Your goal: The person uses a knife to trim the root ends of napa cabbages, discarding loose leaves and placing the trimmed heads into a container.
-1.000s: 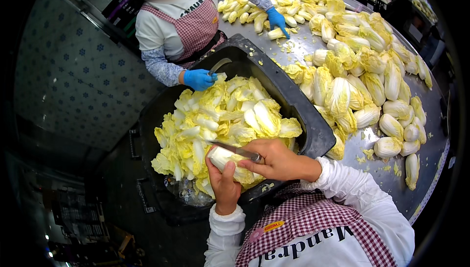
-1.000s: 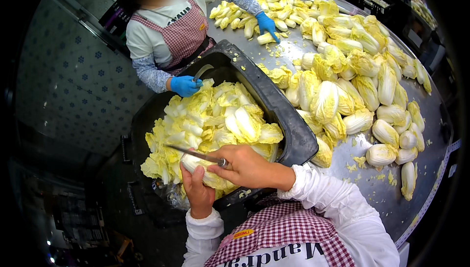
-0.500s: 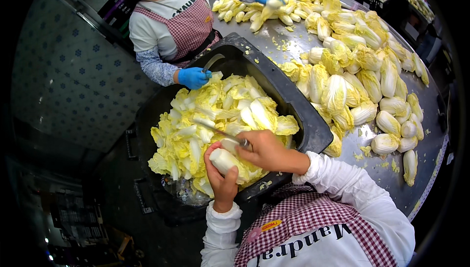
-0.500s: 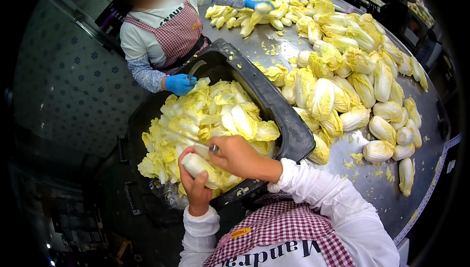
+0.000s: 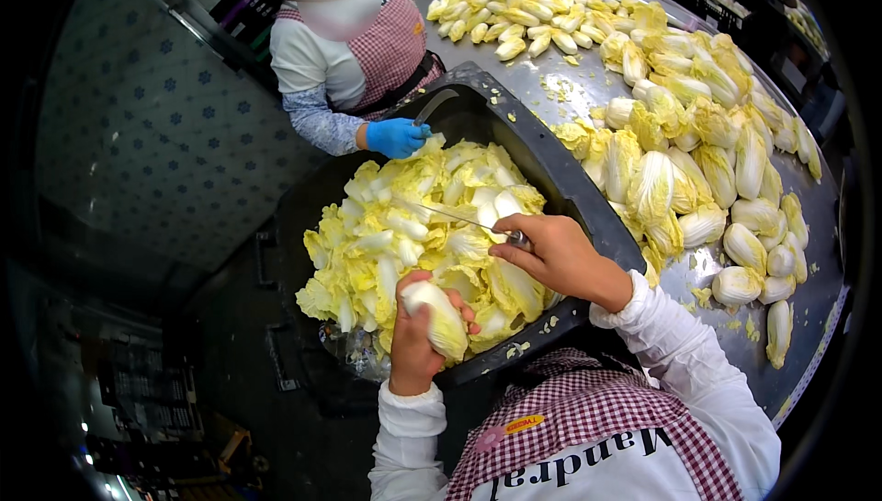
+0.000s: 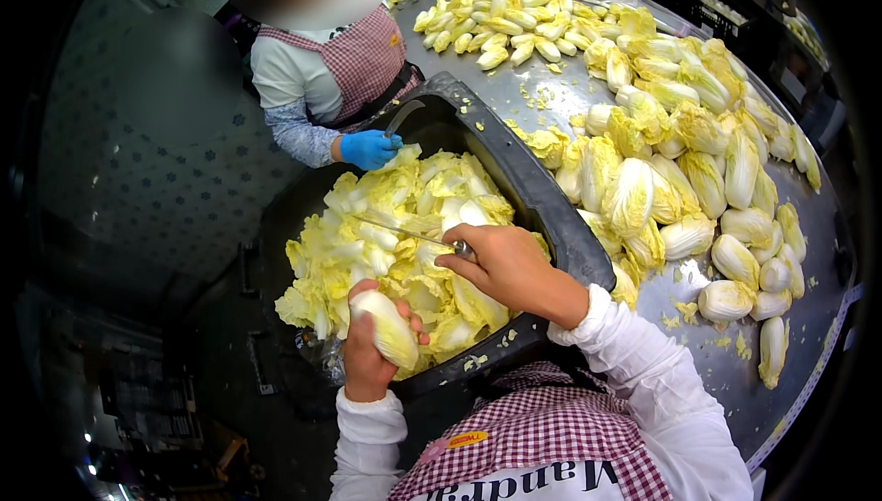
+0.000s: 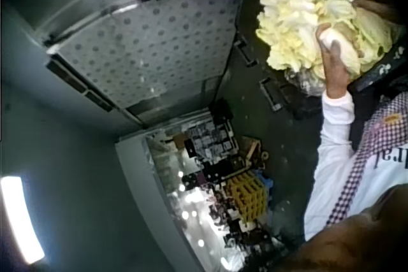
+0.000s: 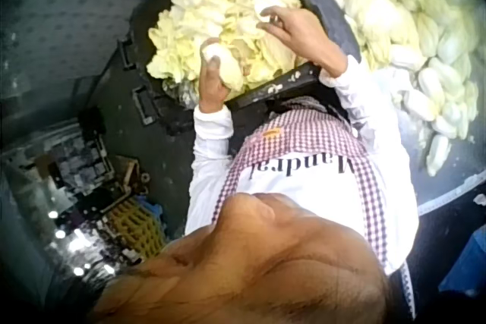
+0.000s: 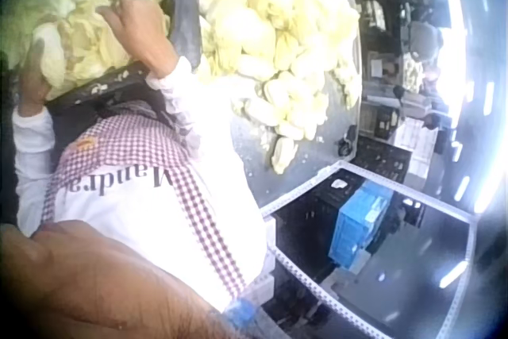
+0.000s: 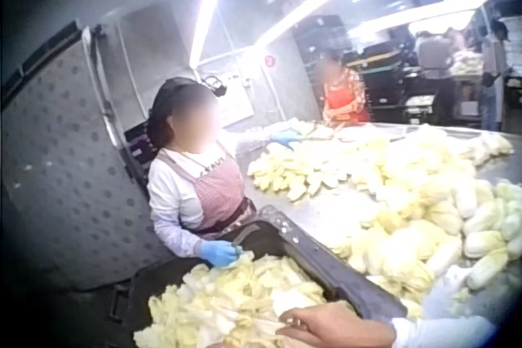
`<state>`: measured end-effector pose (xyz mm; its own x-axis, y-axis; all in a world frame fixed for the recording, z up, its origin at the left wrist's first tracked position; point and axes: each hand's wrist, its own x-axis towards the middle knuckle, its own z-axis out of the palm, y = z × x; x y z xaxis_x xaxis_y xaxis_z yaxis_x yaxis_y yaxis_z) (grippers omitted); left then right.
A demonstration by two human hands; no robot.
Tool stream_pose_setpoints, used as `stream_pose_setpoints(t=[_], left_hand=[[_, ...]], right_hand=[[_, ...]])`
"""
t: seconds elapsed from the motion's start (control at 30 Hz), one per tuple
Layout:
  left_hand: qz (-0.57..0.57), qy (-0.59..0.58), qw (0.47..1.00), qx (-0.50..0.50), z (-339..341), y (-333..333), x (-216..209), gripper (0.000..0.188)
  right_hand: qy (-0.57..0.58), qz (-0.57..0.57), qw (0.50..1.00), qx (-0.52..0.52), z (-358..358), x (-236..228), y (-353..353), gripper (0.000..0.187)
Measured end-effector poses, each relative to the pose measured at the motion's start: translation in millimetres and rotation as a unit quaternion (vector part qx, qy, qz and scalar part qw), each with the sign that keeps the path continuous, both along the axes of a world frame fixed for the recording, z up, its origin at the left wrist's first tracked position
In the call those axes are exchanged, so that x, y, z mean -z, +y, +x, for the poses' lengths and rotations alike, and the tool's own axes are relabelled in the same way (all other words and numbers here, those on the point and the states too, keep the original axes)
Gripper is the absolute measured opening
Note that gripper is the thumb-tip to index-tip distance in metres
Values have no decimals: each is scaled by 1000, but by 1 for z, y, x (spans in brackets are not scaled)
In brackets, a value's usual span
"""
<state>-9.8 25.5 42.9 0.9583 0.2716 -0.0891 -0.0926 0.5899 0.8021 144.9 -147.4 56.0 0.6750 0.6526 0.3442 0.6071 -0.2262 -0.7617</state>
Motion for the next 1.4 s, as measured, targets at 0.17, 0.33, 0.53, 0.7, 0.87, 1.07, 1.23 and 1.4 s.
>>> stream_pose_setpoints(t=[0.17,0.33,0.53,0.7,0.87,1.07,1.23,1.4], left_hand=[[377,-28,925,25,20,-10,-9,44],[538,-94,837,3,54,-25,-13,33],[646,-93,757,36,100,-56,-15,36],[656,-115,745,27,105,-74,-22,37],[623,-70,779,12,93,-68,-29,31],[608,-17,793,-36,59,-45,-29,27],[625,17,778,-57,41,-24,-24,32],[626,9,777,-70,28,-16,-34,37]], right_hand=[[30,39,998,38,-2,5,-22,27],[38,63,995,63,-6,6,-59,25],[-194,-25,974,113,-23,0,-88,23],[-240,-34,958,153,-23,10,-84,18],[-261,-23,954,149,-21,4,-68,17],[-212,-87,964,132,1,25,-50,13],[-220,-8,975,19,-23,-5,-29,15],[-248,-11,968,-23,-35,-11,-8,18]])
